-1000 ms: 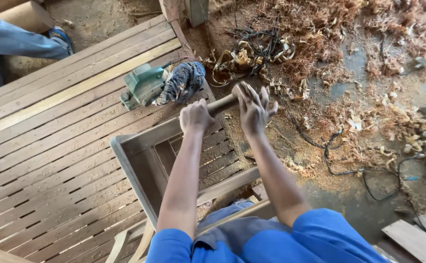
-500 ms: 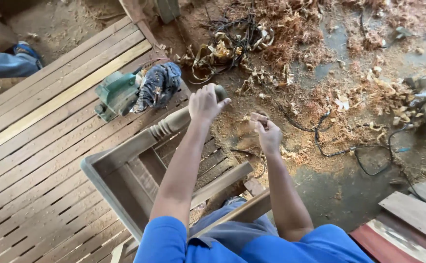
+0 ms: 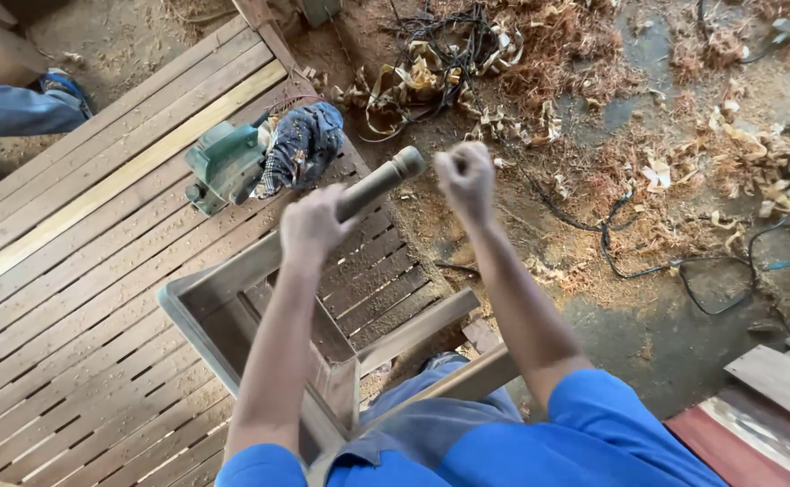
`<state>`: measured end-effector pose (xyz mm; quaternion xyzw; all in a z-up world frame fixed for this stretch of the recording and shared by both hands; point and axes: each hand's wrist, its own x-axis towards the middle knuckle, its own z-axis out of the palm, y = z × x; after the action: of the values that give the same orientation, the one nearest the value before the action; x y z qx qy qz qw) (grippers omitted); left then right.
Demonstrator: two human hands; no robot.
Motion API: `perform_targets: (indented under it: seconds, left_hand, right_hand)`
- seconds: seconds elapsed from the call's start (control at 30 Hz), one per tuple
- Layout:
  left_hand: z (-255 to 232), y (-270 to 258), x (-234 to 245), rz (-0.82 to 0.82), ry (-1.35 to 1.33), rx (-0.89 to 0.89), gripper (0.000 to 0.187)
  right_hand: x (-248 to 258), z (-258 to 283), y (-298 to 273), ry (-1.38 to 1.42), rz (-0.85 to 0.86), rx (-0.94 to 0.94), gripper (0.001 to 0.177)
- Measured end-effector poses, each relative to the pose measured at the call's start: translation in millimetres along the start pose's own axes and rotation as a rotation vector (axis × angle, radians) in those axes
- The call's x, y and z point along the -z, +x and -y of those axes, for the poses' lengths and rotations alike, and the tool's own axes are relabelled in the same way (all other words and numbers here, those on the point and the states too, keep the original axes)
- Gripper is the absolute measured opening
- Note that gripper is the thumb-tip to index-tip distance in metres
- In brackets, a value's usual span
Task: The person sands the top rail of a wooden chair frame using a small piece of sandpaper. They rub the sandpaper back and forth along the curved and grooved surfaces of the rail, then flip the chair frame over to continue sanding the underside.
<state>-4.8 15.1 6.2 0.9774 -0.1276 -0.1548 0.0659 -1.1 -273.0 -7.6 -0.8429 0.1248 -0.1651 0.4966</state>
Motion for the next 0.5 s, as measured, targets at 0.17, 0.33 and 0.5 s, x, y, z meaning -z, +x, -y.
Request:
perform_targets:
  seconds: [0.17,0.33,0.5]
  left_hand:
    - [21.8,-15.6,3.2,0.036,0.057,0.143,0.046]
    - [16.3,-14.3,5.6,0.047,-0.008,0.197,0.055]
    - [18.3,-0.8,-13.5,0.036,-0.010,0.196,0.047]
  right_hand:
    - [-76.8,21.5,32.5,-0.526,0.296,0.102,0.031]
    - [-68.7,28.3,39.4,-0.349,0.484,0.069,0.044]
    - [-43.6,58.9,34.3,-0.447,0.581,0.413,0.029]
